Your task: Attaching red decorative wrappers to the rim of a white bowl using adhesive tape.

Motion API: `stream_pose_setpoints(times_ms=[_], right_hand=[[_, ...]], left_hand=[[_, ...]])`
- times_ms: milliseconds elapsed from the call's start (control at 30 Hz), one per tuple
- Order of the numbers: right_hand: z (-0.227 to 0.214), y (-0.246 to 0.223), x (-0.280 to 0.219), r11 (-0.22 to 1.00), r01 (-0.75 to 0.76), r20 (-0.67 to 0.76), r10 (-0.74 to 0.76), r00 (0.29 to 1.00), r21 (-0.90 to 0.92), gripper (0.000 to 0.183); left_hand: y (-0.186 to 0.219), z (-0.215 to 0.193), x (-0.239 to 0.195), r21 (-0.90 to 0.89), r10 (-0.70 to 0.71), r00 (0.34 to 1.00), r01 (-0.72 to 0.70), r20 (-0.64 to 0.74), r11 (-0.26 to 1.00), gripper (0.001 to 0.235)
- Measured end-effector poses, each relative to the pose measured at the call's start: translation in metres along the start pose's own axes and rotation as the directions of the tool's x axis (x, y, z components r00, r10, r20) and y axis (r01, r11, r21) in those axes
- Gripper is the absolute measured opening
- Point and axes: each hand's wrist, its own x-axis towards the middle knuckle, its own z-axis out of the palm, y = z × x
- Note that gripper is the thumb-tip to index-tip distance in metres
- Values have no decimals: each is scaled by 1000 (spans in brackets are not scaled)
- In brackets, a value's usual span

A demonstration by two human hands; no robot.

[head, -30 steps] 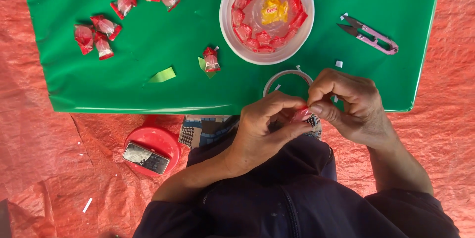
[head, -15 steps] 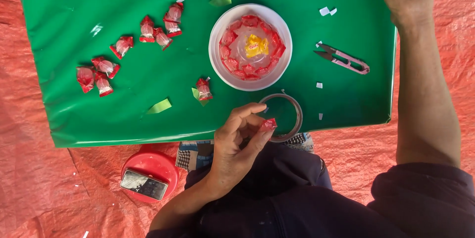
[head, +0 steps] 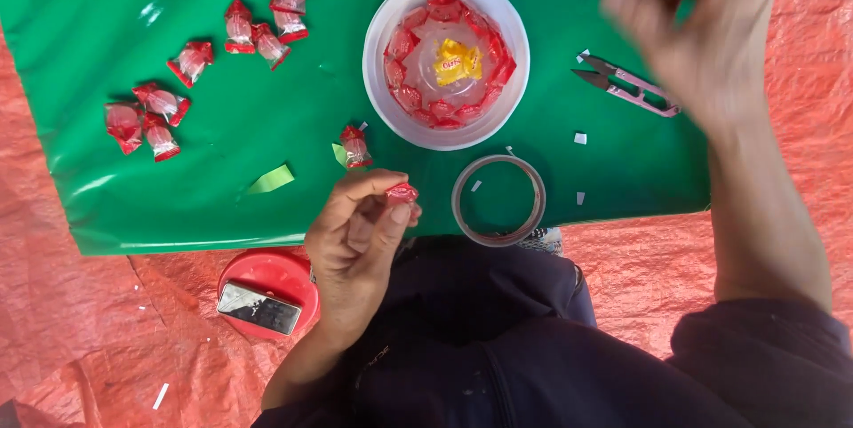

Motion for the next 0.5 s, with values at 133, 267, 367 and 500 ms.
stream_pose_setpoints(times_ms=[133,267,367,500], right_hand=[[7,-68,-39,997,43,307,-60,950,62,35],[35,-89,-77,924,177,292,-76,954,-338,44],[46,-96,-87,964,-26,200,81,976,-266,15],[36,-100,-85,966,117,30,-113,993,-230,13]], left_hand=[[-7,-8,3,10,-12,1000,12,-15,1000,21],[-12,-9,4,-14,41,997,-42,-62,999,17],[-20,-7,5,-37,193,981,-193,10,981,13],[-19,6,1,-70,96,992,-90,83,993,13]])
